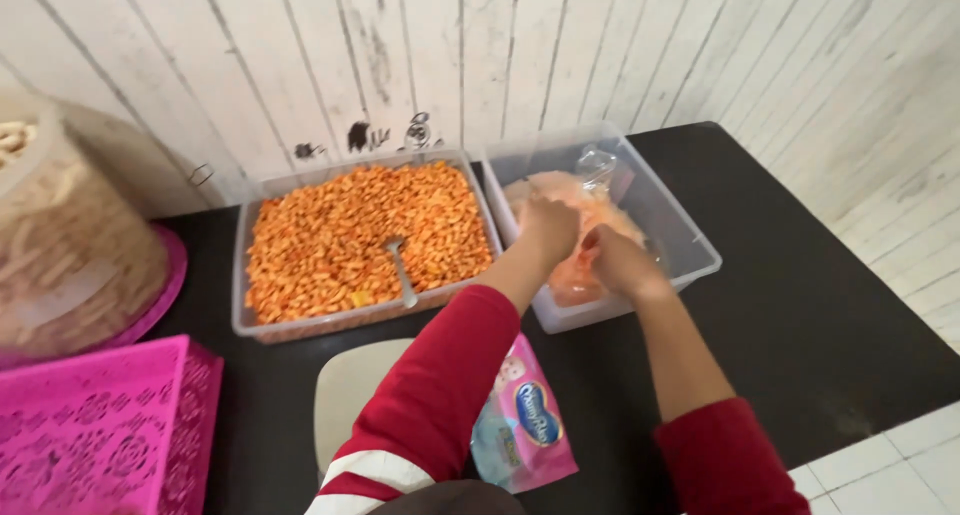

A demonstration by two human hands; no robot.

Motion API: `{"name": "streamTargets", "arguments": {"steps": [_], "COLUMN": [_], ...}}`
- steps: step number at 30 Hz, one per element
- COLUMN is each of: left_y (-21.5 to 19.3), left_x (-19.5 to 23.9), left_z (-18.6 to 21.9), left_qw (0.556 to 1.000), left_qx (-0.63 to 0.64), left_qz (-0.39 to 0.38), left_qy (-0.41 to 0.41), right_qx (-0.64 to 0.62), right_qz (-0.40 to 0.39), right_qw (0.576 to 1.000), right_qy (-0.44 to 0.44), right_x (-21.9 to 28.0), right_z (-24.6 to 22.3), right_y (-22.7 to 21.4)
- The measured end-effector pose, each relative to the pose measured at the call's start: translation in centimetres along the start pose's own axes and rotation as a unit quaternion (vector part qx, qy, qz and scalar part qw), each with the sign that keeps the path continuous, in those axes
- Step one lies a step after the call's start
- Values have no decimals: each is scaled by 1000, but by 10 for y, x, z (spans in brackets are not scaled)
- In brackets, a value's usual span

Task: Filling small plastic bags with snacks, weighing them on a scale, and organizing them in a basket.

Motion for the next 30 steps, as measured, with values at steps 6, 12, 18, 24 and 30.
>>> {"name": "streamTargets", "arguments": {"steps": [6, 12, 18, 24, 30], "left_y": [-11, -23, -34, -75, -21], "left_x": [-2, 11, 13, 39, 8], "left_z": [-13, -24, -34, -1, 7], "left_qw": [999, 998, 998, 985, 975], "left_qx": [-11, 16, 64, -46, -112], "left_qz": [-29, -29, -21, -10, -1], "left_qy": [40, 50, 16, 163, 193], "right_qx": [-26, -22, 5, 14, 22], "right_qz": [-21, -14, -19, -5, -61], "right_qw": [999, 999, 999, 1000, 997], "right_qy": [28, 39, 34, 26, 47], "right_x": [-8, -10, -2, -3, 15], "right_z": [11, 12, 0, 7, -28], "right_y": [1, 2, -1, -4, -14]}}
Point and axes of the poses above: each hand's wrist, its own x-axis away from the middle knuckle, its own y-axis out of the palm, z = x × y, the point moved 1 cm from there along -x, towards the middle knuckle, and after that the axes turned 1 degree about -y, right-handed, at the moved point
